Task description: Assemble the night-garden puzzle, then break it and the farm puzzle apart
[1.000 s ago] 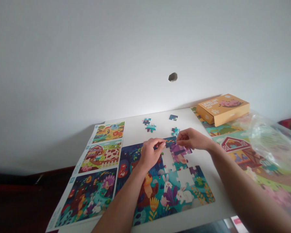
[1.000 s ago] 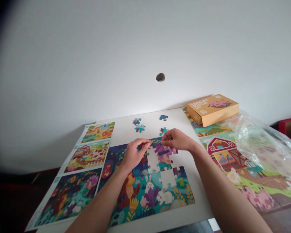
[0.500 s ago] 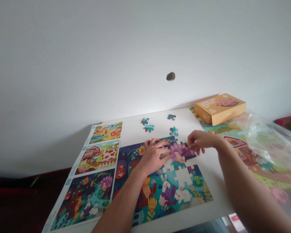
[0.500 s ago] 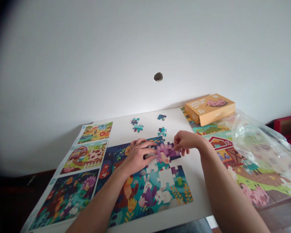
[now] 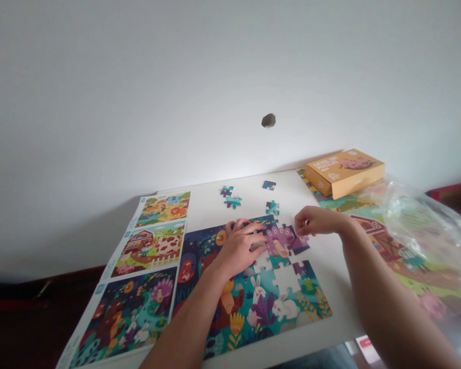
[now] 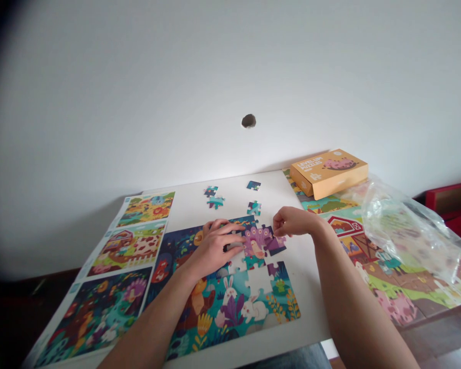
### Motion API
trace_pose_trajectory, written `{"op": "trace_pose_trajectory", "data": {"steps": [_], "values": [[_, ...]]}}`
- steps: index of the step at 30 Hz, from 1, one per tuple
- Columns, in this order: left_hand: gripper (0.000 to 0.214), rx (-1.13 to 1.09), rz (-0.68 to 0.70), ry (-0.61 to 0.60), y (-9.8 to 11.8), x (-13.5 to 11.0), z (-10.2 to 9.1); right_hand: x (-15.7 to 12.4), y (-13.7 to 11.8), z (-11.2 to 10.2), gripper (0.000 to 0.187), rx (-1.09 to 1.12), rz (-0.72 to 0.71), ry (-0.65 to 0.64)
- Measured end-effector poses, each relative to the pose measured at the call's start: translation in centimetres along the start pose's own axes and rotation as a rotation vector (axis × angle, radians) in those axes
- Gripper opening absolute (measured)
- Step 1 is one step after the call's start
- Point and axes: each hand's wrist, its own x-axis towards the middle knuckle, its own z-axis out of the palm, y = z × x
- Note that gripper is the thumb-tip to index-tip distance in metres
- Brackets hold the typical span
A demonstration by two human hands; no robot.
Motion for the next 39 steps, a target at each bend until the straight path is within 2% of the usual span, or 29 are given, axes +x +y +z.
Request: {"op": "trace_pose_trajectory", "data": {"steps": [5,9,17,24,27,34,39], "values": [[0.014,0.011,-0.005,-0.009,0.1,0.0,0.0,0.1,-0.6,0.1,0.012,-0.073,-0.124,0.101],[0.014,0.01,-0.005,-0.01,0.0,0.0,0.0,0.0,-0.9,0.2,0.014,-0.027,-0.195,0.091],[0.013,0.0,-0.013,-0.024,0.0,0.0,0.0,1.1,-1.8,1.4,0.016,-0.051,-0.174,0.003],[0.014,-0.003,-0.006,-0.04,0.0,-0.1,-0.1,1.4,-2.3,1.9,0.018,-0.112,-0.202,0.148],[0.014,0.003,-0.008,-0.038,0.0,0.0,-0.1,1.2,-2.1,1.6,0.019,-0.154,-0.175,0.197],[0.013,0.004,-0.01,-0.035,0.0,-0.1,0.0,0.8,-1.8,1.5,0.026,-0.28,-0.016,0.121],[0.014,0.011,-0.012,-0.036,-0.1,-0.1,0.1,0.7,-2.4,2.3,0.033,-0.385,0.017,0.136]]}}
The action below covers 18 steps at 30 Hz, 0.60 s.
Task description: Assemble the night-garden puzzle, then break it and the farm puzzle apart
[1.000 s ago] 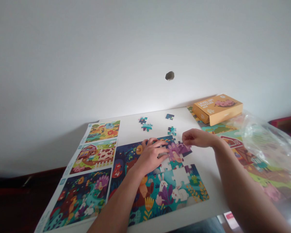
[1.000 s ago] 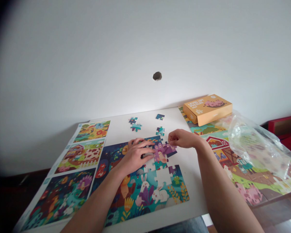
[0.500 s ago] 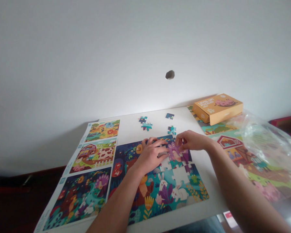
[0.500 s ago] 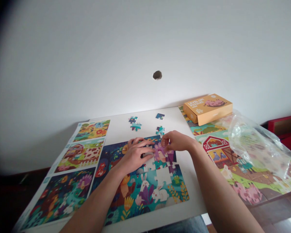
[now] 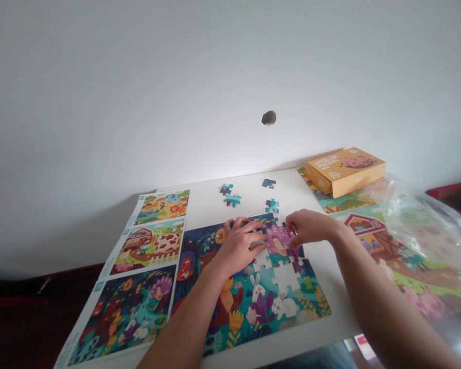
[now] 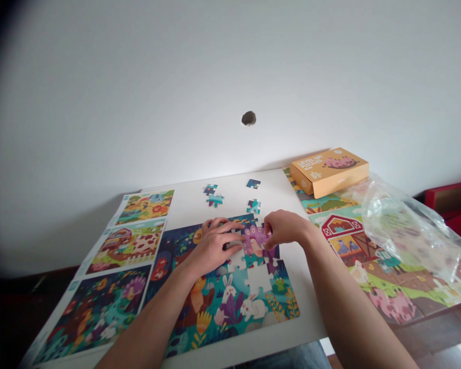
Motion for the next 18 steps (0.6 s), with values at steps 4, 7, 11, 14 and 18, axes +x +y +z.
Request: {"op": "trace_pose_trajectory", "data": {"steps": [4,7,11,14,18], "values": [[0.014,0.006,-0.007,0.002,0.0,0.0,0.1,-0.3,-1.0,0.2,0.033,-0.082,-0.013,0.02],[0.014,0.006,-0.008,0.001,0.0,0.0,0.1,-0.8,-1.6,-0.1,0.038,-0.124,0.013,0.01],[0.014,0.003,-0.013,-0.002,-0.1,-0.1,0.1,-1.9,-2.6,-0.1,0.057,-0.175,0.094,-0.025],[0.014,-0.002,-0.018,-0.003,-0.2,-0.2,0.1,-2.7,-3.6,0.7,0.066,-0.206,0.125,-0.002],[0.014,-0.005,-0.02,0.0,-0.2,-0.2,0.0,-4.0,-4.2,1.8,0.057,-0.181,0.165,0.075]]}}
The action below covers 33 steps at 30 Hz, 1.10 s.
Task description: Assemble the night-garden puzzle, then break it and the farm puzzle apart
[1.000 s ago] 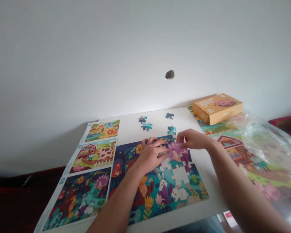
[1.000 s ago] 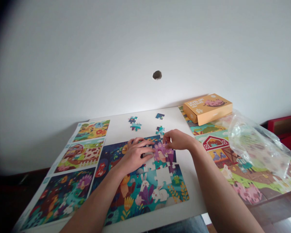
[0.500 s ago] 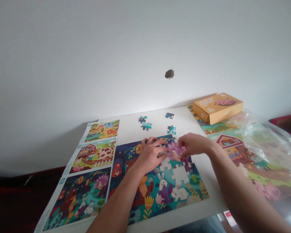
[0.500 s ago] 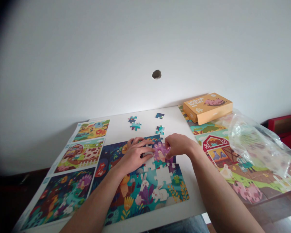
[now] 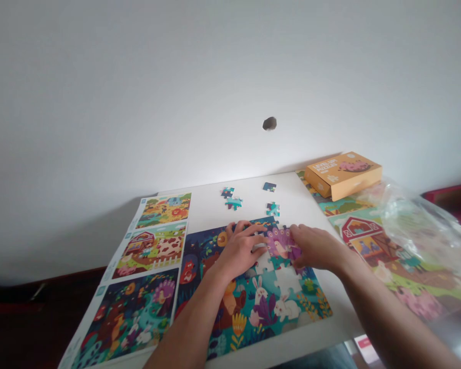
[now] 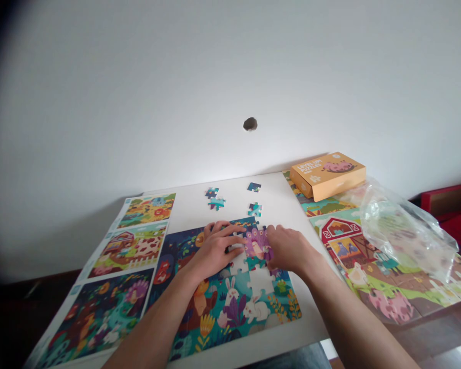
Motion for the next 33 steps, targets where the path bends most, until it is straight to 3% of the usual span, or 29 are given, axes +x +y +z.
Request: {"op": "trace_pose_trajectory", "data": {"steps": [7,10,13,15,22,26,33], "values": [[0.014,-0.007,0.027,0.01,0.2,0.1,-0.1,-2.7,2.2,2.4,0.052,0.347,-0.007,0.194],[0.013,0.002,0.028,0.019,0.2,0.1,0.0,-2.9,2.7,4.2,0.052,0.459,0.067,0.351],[0.012,0.013,0.032,0.023,0.3,0.1,0.0,-2.9,2.7,5.4,0.038,0.571,0.163,0.455],[0.012,0.018,0.034,0.025,0.3,0.1,0.0,-3.0,2.6,5.8,0.031,0.674,0.215,0.477],[0.012,0.021,0.024,0.02,0.3,0.1,-0.1,-3.7,2.0,5.8,0.035,0.95,0.304,0.529],[0.013,0.012,0.018,0.01,0.3,0.1,-0.1,-3.7,1.8,6.5,0.04,0.989,0.326,0.51],[0.014,0.007,0.02,0.006,0.3,0.2,-0.2,-3.9,1.2,6.9,0.027,0.919,0.334,0.533]]}}
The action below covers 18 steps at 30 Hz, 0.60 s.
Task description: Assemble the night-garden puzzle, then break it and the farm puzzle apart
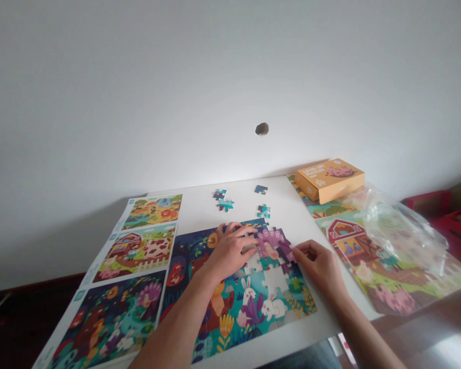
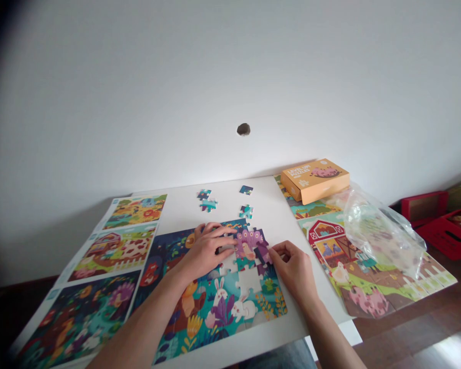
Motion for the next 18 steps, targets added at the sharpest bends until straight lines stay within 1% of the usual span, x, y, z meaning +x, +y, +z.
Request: {"op": "trace_pose_trajectory", "data": {"steps": [5,9,11,13,16,18], "values": [[0.014,0.013,0.001,0.006,0.0,0.0,0.1,0.1,0.3,0.2,0.032,0.078,-0.073,-0.012],[0.013,0.012,0.013,0.015,-0.1,0.0,0.2,0.3,0.7,0.0,0.038,0.103,-0.038,0.062],[0.013,0.014,0.013,0.015,0.0,0.0,0.2,0.4,0.4,-0.4,0.036,0.093,-0.072,0.073],[0.014,0.017,0.007,0.013,0.0,0.0,0.2,0.5,-0.3,-1.0,0.031,0.069,-0.2,0.01],[0.015,0.018,-0.002,0.014,0.0,-0.1,0.2,0.8,-1.6,-1.5,0.029,-0.038,-0.423,-0.164],[0.016,0.018,-0.003,0.016,0.0,-0.1,0.2,1.0,-2.1,-1.5,0.027,-0.15,-0.488,-0.22]]}}
